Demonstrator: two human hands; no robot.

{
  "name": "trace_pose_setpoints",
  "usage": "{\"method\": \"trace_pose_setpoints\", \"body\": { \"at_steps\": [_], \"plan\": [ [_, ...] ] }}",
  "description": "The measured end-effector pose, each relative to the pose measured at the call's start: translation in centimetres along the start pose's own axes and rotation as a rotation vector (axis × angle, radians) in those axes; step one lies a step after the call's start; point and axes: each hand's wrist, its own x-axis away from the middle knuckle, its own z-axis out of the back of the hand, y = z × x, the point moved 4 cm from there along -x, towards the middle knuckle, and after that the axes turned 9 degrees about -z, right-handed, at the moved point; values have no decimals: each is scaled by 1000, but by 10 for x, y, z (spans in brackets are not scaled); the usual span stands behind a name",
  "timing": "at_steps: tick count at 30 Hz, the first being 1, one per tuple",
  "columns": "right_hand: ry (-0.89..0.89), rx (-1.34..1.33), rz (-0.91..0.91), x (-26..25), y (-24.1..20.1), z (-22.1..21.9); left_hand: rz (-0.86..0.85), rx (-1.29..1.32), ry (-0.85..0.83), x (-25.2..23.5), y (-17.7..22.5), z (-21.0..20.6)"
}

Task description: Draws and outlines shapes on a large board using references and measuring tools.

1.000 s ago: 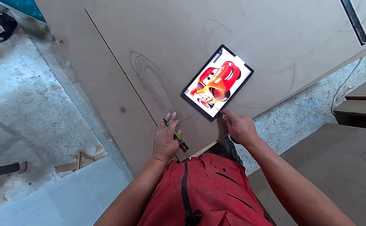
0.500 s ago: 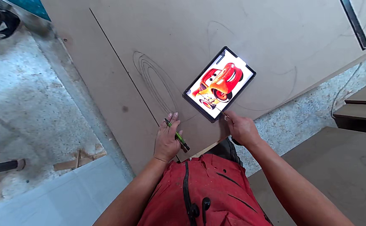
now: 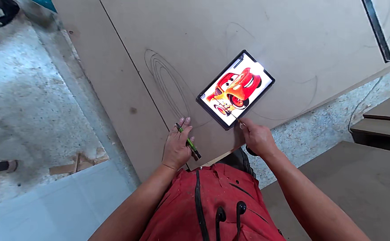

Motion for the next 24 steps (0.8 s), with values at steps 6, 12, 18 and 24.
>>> {"method": "trace_pose_setpoints", "body": {
  "at_steps": [6,12,18,24],
  "plan": [
    [0,11,-15,3,-3,1,-20,14,32,-2,0,2],
    [12,10,-7,3,-2,0,-16,1,8,-2,1,2],
    [11,15,-12,3,-2,0,-31,6,20,-1,1,2],
    [6,14,-11,3,-3,1,-15,16,15,-1,1,3]
  ]
}}
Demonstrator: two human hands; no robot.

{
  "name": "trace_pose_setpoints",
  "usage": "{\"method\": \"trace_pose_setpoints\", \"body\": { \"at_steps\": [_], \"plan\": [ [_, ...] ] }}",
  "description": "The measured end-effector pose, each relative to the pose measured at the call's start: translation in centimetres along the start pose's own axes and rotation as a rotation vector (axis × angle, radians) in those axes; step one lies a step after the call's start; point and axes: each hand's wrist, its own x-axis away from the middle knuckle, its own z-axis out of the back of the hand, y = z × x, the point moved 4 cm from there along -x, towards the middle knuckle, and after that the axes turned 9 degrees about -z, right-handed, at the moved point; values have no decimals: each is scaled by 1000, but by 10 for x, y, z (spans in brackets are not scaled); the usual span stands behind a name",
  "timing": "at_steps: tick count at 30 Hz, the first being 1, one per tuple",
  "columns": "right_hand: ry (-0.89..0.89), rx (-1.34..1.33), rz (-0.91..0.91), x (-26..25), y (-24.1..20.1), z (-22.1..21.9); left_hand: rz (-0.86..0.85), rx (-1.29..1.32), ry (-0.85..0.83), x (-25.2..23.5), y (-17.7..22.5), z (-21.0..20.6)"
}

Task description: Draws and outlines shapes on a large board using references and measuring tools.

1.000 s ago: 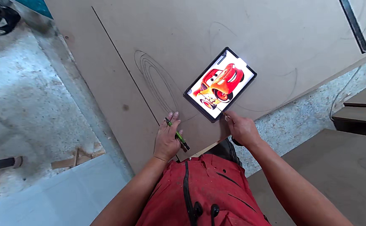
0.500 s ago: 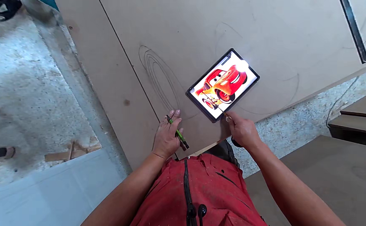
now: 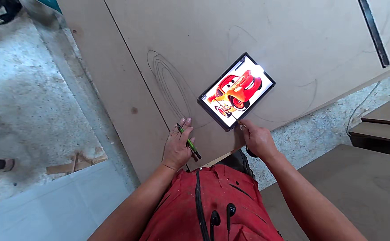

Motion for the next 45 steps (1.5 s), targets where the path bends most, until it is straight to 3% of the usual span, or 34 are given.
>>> {"method": "trace_pose_setpoints", "body": {
  "at_steps": [45],
  "plan": [
    [-2,9,-38,-5,3,0,26,-62,-5,-4,0,-1]
  ]
}}
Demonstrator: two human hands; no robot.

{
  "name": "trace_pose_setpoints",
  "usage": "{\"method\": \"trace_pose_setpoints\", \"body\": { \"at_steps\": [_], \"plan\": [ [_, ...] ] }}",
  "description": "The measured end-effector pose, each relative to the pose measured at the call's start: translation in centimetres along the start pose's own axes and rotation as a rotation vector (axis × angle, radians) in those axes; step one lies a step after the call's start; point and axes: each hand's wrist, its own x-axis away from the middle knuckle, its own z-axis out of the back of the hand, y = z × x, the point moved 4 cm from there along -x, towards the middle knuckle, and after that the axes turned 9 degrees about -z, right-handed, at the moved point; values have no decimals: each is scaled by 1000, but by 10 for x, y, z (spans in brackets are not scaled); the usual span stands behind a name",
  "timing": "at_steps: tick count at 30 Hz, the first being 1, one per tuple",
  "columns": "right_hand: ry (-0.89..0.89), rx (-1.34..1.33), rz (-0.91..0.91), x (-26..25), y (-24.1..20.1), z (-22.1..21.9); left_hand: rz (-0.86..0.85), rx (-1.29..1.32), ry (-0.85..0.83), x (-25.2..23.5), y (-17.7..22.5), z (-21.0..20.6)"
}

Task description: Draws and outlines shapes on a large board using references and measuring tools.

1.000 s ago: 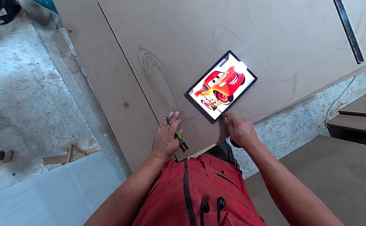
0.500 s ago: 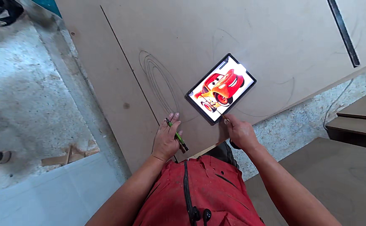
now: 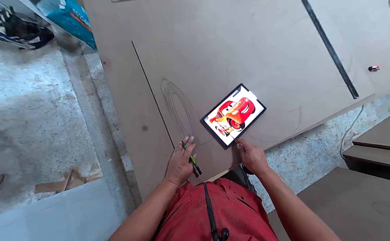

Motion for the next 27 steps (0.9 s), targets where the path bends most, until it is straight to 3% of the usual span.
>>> {"method": "trace_pose_setpoints", "body": {
  "at_steps": [9,13,18,23,27],
  "plan": [
    [-163,29,-43,-4,-4,8,74,-38,-29,-4,6,5],
    [-185,-48,-46,-6,2,8,77,-67,-118,-19,18,10],
    [-168,-292,-28,-7,27,21,90,0,-247,-70,45,3],
    [-84,-469,-9,-3,67,51,113,-16,-163,-97,66,-16],
    [-62,-482,-36,-13,106,81,161,6,-265,-143,91,-29]
  ]
}}
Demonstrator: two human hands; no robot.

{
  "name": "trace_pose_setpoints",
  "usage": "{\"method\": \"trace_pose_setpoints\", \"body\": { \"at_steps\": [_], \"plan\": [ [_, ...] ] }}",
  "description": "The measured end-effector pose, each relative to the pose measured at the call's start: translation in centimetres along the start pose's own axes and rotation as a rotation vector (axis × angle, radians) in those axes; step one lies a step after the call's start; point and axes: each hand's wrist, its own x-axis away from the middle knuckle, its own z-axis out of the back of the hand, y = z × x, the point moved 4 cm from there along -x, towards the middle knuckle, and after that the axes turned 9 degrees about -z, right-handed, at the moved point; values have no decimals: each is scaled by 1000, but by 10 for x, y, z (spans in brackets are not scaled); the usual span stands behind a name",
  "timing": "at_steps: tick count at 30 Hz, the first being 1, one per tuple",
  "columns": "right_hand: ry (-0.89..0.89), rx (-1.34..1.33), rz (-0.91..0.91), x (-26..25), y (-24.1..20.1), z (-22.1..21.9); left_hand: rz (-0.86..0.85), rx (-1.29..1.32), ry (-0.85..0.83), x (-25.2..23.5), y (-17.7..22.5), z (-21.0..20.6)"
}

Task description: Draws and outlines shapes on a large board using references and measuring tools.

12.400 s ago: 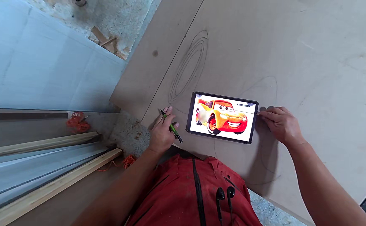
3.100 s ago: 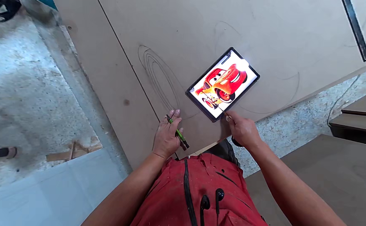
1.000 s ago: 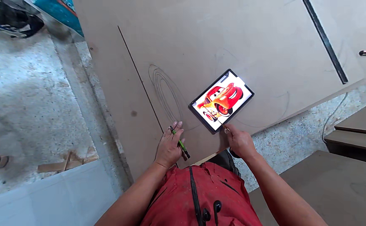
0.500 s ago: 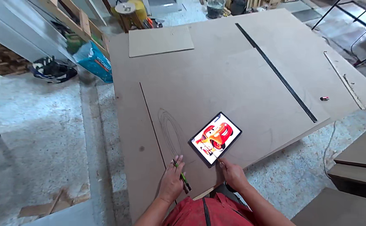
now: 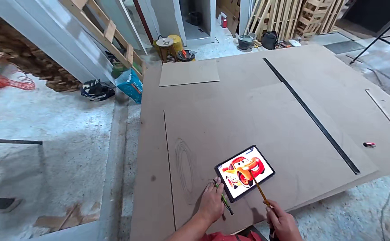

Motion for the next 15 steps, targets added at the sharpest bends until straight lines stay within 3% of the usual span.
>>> {"method": "trace_pose_setpoints", "body": {
  "at_steps": [4,9,12,15],
  "plan": [
    [2,25,-63,-23,25,34,8,47,-43,-69,41,0],
    [-33,-59,-45,-42,38,49,38,205,-211,-142,69,17],
    [-176,-96,0,-47,18,40,172,481,-168,-134,65,39],
    [-323,-50,73,-47,-9,14,224,809,-72,-97,43,51]
  ]
}}
